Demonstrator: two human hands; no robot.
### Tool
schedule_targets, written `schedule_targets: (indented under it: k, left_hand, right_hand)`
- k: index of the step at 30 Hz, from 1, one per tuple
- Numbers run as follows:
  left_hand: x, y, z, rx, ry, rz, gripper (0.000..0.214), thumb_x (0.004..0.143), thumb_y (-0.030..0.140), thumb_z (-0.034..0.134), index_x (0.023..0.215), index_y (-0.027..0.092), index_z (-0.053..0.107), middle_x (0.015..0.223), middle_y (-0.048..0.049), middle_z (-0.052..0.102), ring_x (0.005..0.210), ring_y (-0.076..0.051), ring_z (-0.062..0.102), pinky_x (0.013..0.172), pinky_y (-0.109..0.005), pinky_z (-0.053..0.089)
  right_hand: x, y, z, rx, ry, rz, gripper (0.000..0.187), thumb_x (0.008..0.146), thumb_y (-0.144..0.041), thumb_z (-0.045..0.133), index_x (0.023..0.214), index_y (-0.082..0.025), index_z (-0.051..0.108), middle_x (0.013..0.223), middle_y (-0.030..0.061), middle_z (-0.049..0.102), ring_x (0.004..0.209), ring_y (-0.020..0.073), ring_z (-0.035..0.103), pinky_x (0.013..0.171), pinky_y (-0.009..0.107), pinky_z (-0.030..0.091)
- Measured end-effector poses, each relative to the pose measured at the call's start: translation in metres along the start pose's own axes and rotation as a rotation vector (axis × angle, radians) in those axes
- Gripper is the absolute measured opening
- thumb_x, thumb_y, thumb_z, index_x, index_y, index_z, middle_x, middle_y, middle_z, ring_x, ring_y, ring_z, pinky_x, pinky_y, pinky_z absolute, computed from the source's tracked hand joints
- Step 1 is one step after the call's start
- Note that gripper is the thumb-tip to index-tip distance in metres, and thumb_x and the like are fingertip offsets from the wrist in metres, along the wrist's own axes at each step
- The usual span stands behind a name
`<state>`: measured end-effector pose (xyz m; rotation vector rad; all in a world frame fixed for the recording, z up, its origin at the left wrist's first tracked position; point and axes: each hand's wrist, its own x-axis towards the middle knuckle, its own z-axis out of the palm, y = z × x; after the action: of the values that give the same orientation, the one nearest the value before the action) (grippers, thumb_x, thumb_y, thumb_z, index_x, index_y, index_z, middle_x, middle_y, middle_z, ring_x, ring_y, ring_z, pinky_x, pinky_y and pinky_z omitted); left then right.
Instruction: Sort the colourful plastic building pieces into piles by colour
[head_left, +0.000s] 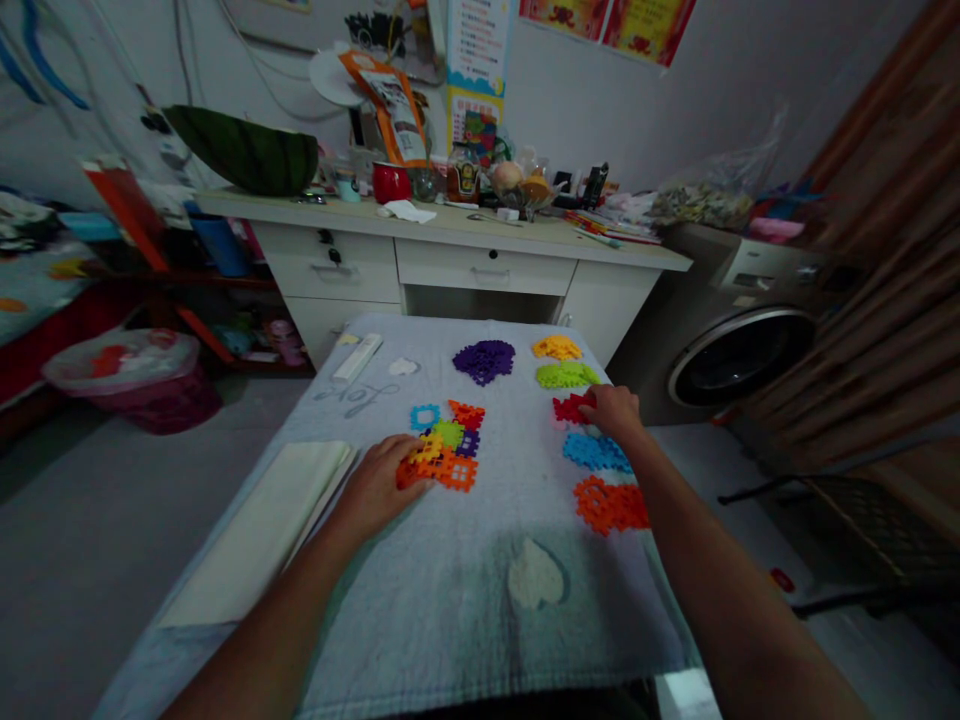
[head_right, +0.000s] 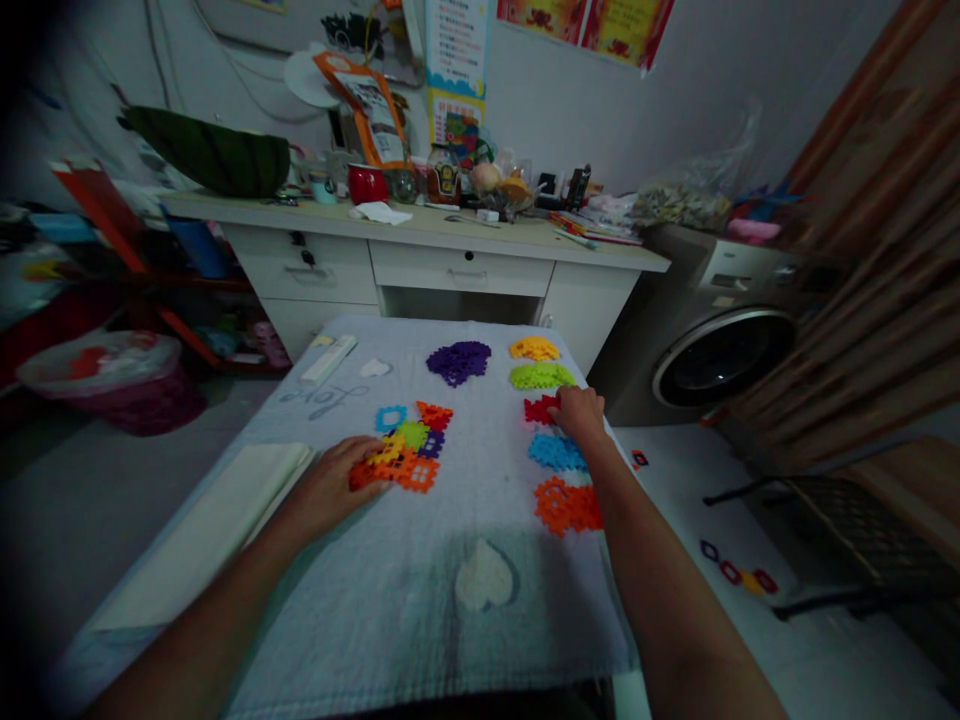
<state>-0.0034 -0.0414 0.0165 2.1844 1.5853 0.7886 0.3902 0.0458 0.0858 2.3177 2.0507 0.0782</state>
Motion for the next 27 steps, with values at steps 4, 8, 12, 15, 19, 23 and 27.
schedule_targets:
  k: [4,8,12,15,19,23,27]
  left_hand:
    - [0.0,0.003,-0.003,-0.012,-0.016,-0.011,0.047,0.076,0.041,0.066,0.117,0.02,0.063,0.125,-0.0096,0.062,0.116,-0.028,0.058,0.103,-0.044,0.044]
    - [0.0,0.005,-0.004,-0.025,-0.011,-0.006,0.047,0.075,0.041,0.067,0.118,0.021,0.063,0.124,-0.009,0.063,0.115,-0.028,0.058,0.102,-0.045,0.045]
    - [-0.001,0.004,-0.002,-0.034,-0.001,0.003,0.046,0.076,0.038,0.067,0.119,0.022,0.062,0.124,-0.0088,0.063,0.116,-0.028,0.058,0.103,-0.044,0.044]
    - [-0.001,0.002,-0.001,-0.03,0.001,-0.002,0.048,0.076,0.038,0.068,0.12,0.02,0.062,0.124,-0.0093,0.062,0.116,-0.028,0.058,0.103,-0.044,0.044]
    - [-0.001,0.001,0.0,-0.051,0.008,0.009,0.047,0.076,0.038,0.068,0.119,0.02,0.062,0.123,-0.009,0.063,0.116,-0.028,0.058,0.103,-0.043,0.044]
    - [-0.001,0.0,-0.001,-0.072,0.009,0.001,0.048,0.075,0.04,0.067,0.119,0.02,0.062,0.122,-0.0093,0.064,0.115,-0.028,0.058,0.102,-0.044,0.045]
    - [-0.001,0.0,-0.003,-0.075,0.006,0.007,0.046,0.075,0.04,0.068,0.118,0.022,0.063,0.121,-0.0088,0.065,0.113,-0.028,0.059,0.101,-0.044,0.045]
  right_hand:
    - [-0.004,-0.011,-0.009,0.038,0.065,-0.027,0.033,0.089,-0.039,0.058,0.112,-0.018,0.068,0.116,0.0154,0.067,0.109,0.0308,0.058,0.088,0.042,0.042]
    - [-0.014,-0.049,-0.014,0.188,0.091,-0.232,0.028,0.089,-0.032,0.06,0.111,-0.017,0.068,0.117,0.0141,0.067,0.109,0.0263,0.058,0.094,0.04,0.042]
    - [-0.026,-0.103,-0.007,0.321,0.021,-0.523,0.029,0.088,-0.029,0.063,0.114,-0.016,0.066,0.117,0.0123,0.067,0.11,0.023,0.058,0.098,0.035,0.04]
    - [-0.026,-0.141,0.004,0.316,-0.01,-0.6,0.029,0.088,-0.025,0.061,0.115,-0.016,0.065,0.118,0.0123,0.066,0.11,0.0225,0.057,0.097,0.033,0.039]
    - [-0.016,-0.172,0.017,0.265,-0.017,-0.581,0.027,0.087,-0.015,0.053,0.112,-0.015,0.065,0.113,0.0124,0.067,0.102,0.0216,0.059,0.09,0.031,0.04]
    - [-0.008,-0.179,0.024,0.241,-0.003,-0.513,0.024,0.089,-0.012,0.049,0.104,-0.015,0.066,0.107,0.0133,0.068,0.098,0.0208,0.059,0.083,0.028,0.04]
    - [-0.007,-0.17,0.021,0.295,0.026,-0.484,0.018,0.089,-0.017,0.053,0.101,-0.015,0.066,0.105,0.0124,0.069,0.097,0.0201,0.06,0.083,0.027,0.04]
